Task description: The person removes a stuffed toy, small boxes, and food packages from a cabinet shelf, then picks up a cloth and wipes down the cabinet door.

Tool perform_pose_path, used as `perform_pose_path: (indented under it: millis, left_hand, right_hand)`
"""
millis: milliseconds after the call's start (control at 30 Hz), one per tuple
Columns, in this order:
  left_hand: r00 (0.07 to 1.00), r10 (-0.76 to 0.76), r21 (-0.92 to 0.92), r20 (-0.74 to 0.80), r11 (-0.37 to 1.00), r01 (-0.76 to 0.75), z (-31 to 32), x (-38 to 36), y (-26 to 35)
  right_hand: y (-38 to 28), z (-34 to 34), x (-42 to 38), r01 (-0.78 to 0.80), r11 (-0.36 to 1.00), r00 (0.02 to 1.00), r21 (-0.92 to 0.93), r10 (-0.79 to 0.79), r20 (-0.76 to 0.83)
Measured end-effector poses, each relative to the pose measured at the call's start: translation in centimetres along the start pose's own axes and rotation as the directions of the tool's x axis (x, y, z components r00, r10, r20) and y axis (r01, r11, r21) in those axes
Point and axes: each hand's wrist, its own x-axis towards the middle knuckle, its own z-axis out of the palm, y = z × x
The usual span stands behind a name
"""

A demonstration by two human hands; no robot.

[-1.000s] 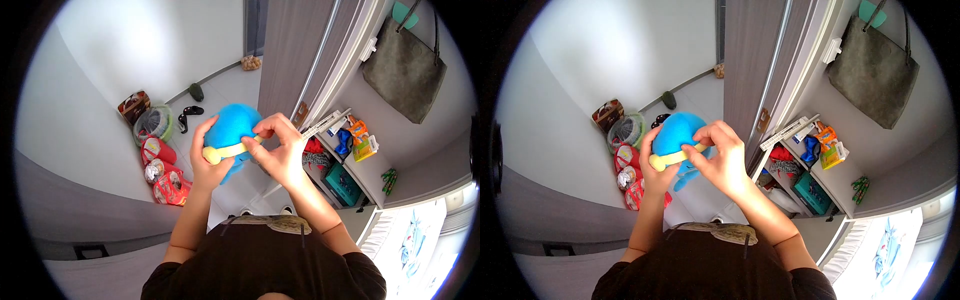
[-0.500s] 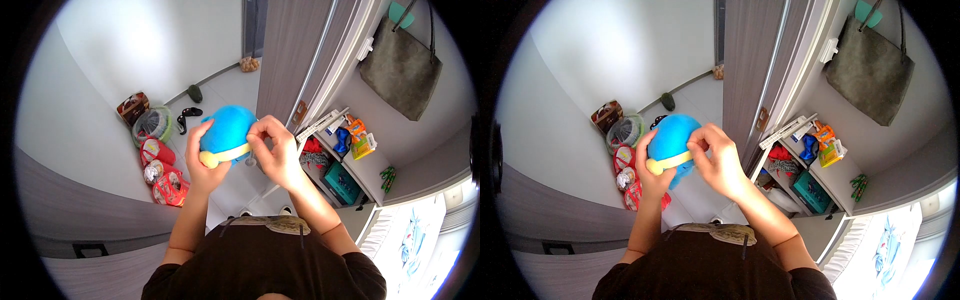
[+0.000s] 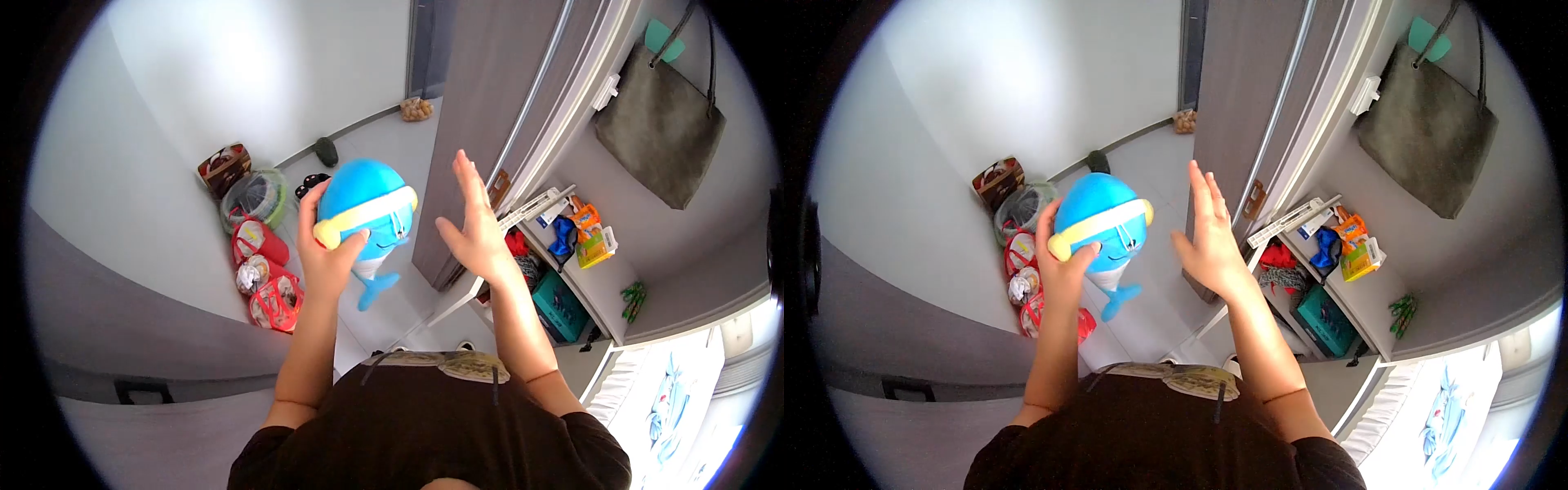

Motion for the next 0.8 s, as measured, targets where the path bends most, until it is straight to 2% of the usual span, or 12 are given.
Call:
perform_pose_path:
  millis: [33, 67, 133, 300, 333, 400, 433, 467, 567, 667, 733, 800]
  left_hand:
    - [0.991, -0.128, -0.095, -0.034, 0.988, 0.124, -0.1, 0.1, 0.0]
    - [0.991, -0.127, -0.093, -0.041, 0.988, 0.122, -0.2, 0.3, -0.1]
    - [0.946, -0.320, -0.346, -0.043, 0.893, 0.287, -0.5, 0.5, -0.3]
    - [0.915, -0.397, -0.430, -0.064, 0.839, 0.334, -1.2, 0.5, -1.0]
    - [0.913, -0.402, -0.448, -0.067, 0.830, 0.333, -1.3, 0.5, -1.2]
    - [0.908, -0.411, -0.466, -0.075, 0.820, 0.333, -1.3, 0.5, -1.3]
    - [0.904, -0.421, -0.486, -0.070, 0.806, 0.337, -1.2, 0.5, -1.2]
    - [0.900, -0.431, -0.506, -0.066, 0.792, 0.342, -1.1, 0.6, -1.2]
    - [0.898, -0.437, -0.546, -0.049, 0.765, 0.342, -0.9, 0.8, -1.5]
    - [0.909, -0.413, -0.516, -0.056, 0.791, 0.328, -0.9, 1.0, -2.5]
    - [0.910, -0.400, -0.462, -0.110, 0.831, 0.309, -0.3, 0.9, -2.6]
    - [0.911, -0.381, -0.406, -0.157, 0.866, 0.292, 0.5, 0.8, -2.7]
  right_hand:
    - [0.2, -0.7, 0.3, -0.016, 0.999, 0.996, 0.046, 0.012, 0.087]
    - [0.1, -0.9, 0.6, 0.010, 0.999, 1.000, 0.032, -0.011, 0.016]
    - [-0.5, -1.8, 1.5, 0.027, 1.000, 0.997, -0.012, -0.028, -0.075]
    - [0.2, -1.8, 2.0, -0.022, 0.992, 0.963, 0.122, 0.054, -0.263]
    - [0.6, -1.3, 1.8, -0.023, 0.992, 0.965, 0.123, 0.055, -0.257]
    - [1.1, -0.2, 1.1, -0.092, 0.946, 0.980, 0.310, 0.140, -0.138]
    - [0.8, 0.2, 0.8, -0.123, 0.949, 0.983, 0.290, 0.156, -0.094]
    - [0.5, 0.7, 0.4, -0.154, 0.910, 0.983, 0.384, 0.182, -0.038]
    - [0.8, 1.4, -0.2, -0.216, 0.880, 0.976, 0.423, 0.209, 0.064]
    - [0.0, 1.2, 0.1, -0.177, 0.920, 0.982, 0.349, 0.140, 0.129]
    - [-1.6, 1.1, 1.0, 0.133, 0.964, 0.976, 0.232, -0.086, -0.201]
    - [-3.6, 0.9, 2.0, 0.270, 0.959, 0.930, 0.084, -0.237, -0.280]
